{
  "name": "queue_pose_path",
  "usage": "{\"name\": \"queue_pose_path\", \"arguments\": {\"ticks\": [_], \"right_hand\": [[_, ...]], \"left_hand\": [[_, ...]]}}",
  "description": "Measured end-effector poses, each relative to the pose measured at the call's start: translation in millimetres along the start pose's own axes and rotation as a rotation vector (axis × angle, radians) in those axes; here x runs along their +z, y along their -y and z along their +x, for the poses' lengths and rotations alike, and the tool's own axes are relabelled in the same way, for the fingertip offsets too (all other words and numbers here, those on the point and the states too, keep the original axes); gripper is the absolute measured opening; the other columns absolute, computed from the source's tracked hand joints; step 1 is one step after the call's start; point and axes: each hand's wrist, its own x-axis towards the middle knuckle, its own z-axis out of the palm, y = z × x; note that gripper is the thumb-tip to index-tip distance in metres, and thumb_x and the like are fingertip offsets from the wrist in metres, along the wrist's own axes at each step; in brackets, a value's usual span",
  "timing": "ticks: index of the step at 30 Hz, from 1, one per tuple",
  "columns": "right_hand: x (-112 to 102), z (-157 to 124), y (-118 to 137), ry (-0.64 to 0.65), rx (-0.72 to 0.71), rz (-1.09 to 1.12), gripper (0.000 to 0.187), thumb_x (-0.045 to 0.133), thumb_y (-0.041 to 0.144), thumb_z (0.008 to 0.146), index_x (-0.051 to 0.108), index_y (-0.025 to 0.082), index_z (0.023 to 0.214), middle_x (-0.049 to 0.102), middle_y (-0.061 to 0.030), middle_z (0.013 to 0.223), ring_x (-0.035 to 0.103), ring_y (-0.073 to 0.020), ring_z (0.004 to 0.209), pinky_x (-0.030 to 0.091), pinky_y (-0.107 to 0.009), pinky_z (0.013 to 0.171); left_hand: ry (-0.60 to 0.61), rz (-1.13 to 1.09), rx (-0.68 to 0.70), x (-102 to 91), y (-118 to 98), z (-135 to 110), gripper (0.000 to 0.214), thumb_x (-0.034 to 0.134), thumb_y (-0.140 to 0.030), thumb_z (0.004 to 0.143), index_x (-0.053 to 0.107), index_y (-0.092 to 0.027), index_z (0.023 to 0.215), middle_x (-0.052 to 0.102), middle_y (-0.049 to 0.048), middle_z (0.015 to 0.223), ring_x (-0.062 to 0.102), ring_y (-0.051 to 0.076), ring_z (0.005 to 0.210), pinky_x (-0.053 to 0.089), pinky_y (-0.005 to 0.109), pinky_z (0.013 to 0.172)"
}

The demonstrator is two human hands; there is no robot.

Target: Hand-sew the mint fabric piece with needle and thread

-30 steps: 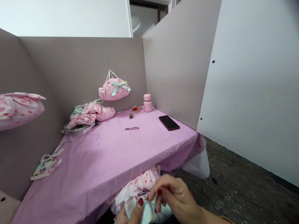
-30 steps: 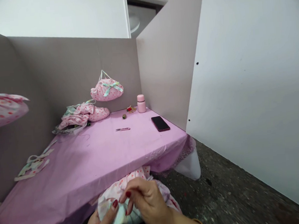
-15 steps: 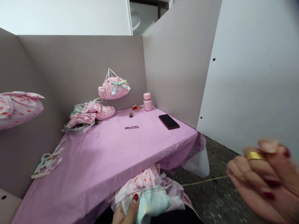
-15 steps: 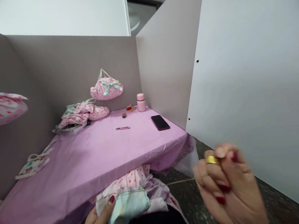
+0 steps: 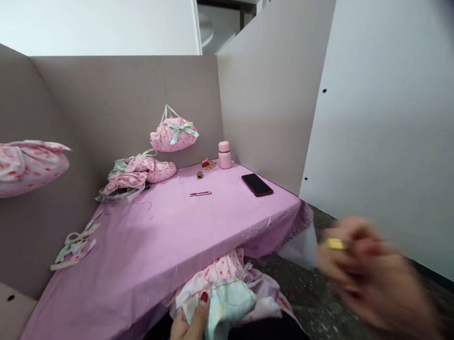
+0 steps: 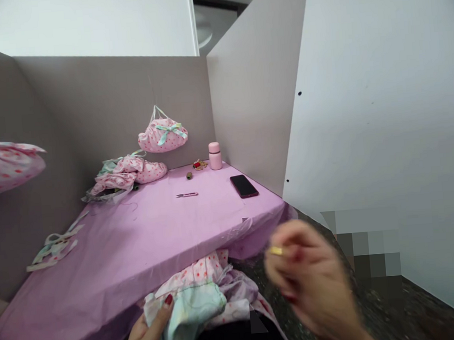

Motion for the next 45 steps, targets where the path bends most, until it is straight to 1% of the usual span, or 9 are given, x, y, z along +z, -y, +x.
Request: {"name": "queue_pose_path", "arguments": {"ticks": [1, 4, 7, 10, 13, 16, 20, 26, 45], "right_hand": [[19, 7, -7, 0.040, 0.038, 0.020, 0.027, 0.062, 0.049, 0.079, 0.051, 0.025, 0.085, 0.034, 0.0080, 0.056, 0.026, -0.0053, 0.038, 0.018, -0.019, 0.035], [61, 18, -40, 0.379, 0.376, 0.030, 0.033, 0.070, 0.038, 0.072, 0.056, 0.019, 0.096, 0.043, 0.0054, 0.062, 0.035, -0.0065, 0.048, 0.026, -0.018, 0.043], [77, 15, -69, 0.559, 0.384, -0.095, 0.024, 0.063, 0.036, 0.075, 0.059, 0.013, 0.079, 0.042, 0.0047, 0.058, 0.033, -0.0071, 0.050, 0.025, -0.019, 0.046], [76, 9, -78, 0.553, 0.306, -0.229, 0.027, 0.056, 0.034, 0.080, 0.055, 0.012, 0.065, 0.040, 0.0042, 0.056, 0.031, -0.0077, 0.051, 0.023, -0.020, 0.046], [72, 6, -74, 0.503, 0.227, -0.286, 0.022, 0.052, 0.031, 0.085, 0.055, 0.013, 0.073, 0.044, 0.0033, 0.060, 0.037, -0.0092, 0.055, 0.028, -0.020, 0.049], [70, 4, -65, 0.459, 0.054, -0.406, 0.018, 0.044, 0.025, 0.091, 0.056, 0.015, 0.082, 0.053, 0.0005, 0.071, 0.046, -0.0115, 0.064, 0.035, -0.021, 0.059], [73, 0, -58, 0.561, -0.073, -0.525, 0.020, 0.044, 0.018, 0.092, 0.061, 0.016, 0.084, 0.062, -0.0012, 0.076, 0.053, -0.0119, 0.069, 0.038, -0.021, 0.065], [77, -4, -56, 0.605, -0.047, -0.541, 0.022, 0.050, 0.013, 0.089, 0.070, 0.022, 0.093, 0.071, 0.0009, 0.083, 0.062, -0.0114, 0.071, 0.040, -0.018, 0.068], [76, -6, -54, 0.654, 0.002, -0.590, 0.028, 0.046, 0.012, 0.088, 0.071, 0.021, 0.097, 0.072, -0.0013, 0.084, 0.063, -0.0135, 0.069, 0.041, -0.020, 0.065]], "left_hand": [[0.027, 0.003, -0.009, 2.3, -2, -2, 0.040, 0.080, -0.040, 0.060, 0.072, -0.013, 0.088, 0.077, 0.0101, 0.093, 0.066, 0.030, 0.096, 0.046, 0.034, 0.091], [0.093, 0.007, -0.036, 8.5, -10, -10, 0.039, 0.082, -0.038, 0.058, 0.073, -0.014, 0.086, 0.077, 0.0105, 0.092, 0.066, 0.032, 0.095, 0.050, 0.035, 0.085], [0.073, -0.004, -0.025, 10.6, -14, -13, 0.038, 0.083, -0.039, 0.054, 0.074, -0.012, 0.080, 0.078, 0.0112, 0.077, 0.068, 0.034, 0.088, 0.053, 0.037, 0.077], [0.084, 0.002, -0.062, 9.8, -15, -13, 0.036, 0.083, -0.037, 0.056, 0.075, -0.011, 0.080, 0.078, 0.0116, 0.073, 0.068, 0.034, 0.085, 0.053, 0.038, 0.074], [0.084, -0.022, -0.080, 9.3, -13, -11, 0.035, 0.084, -0.036, 0.055, 0.075, -0.012, 0.079, 0.078, 0.0120, 0.080, 0.068, 0.033, 0.086, 0.053, 0.037, 0.076], [0.055, -0.045, -0.026, 9.0, -10, -9, 0.035, 0.083, -0.035, 0.056, 0.075, -0.013, 0.082, 0.078, 0.0117, 0.085, 0.068, 0.032, 0.088, 0.051, 0.037, 0.080], [0.098, 0.014, -0.023, 6.0, -11, -8, 0.033, 0.081, -0.036, 0.061, 0.075, -0.013, 0.083, 0.078, 0.0110, 0.083, 0.068, 0.031, 0.086, 0.050, 0.037, 0.081], [0.108, 0.048, -0.016, 4.0, -14, -10, 0.034, 0.081, -0.039, 0.059, 0.074, -0.012, 0.080, 0.077, 0.0105, 0.079, 0.068, 0.029, 0.080, 0.051, 0.035, 0.074], [0.140, 0.165, 0.059, 0.6, -11, -9, 0.031, 0.076, -0.041, 0.065, 0.074, -0.013, 0.079, 0.074, 0.0064, 0.069, 0.063, 0.022, 0.068, 0.050, 0.028, 0.066]]}}
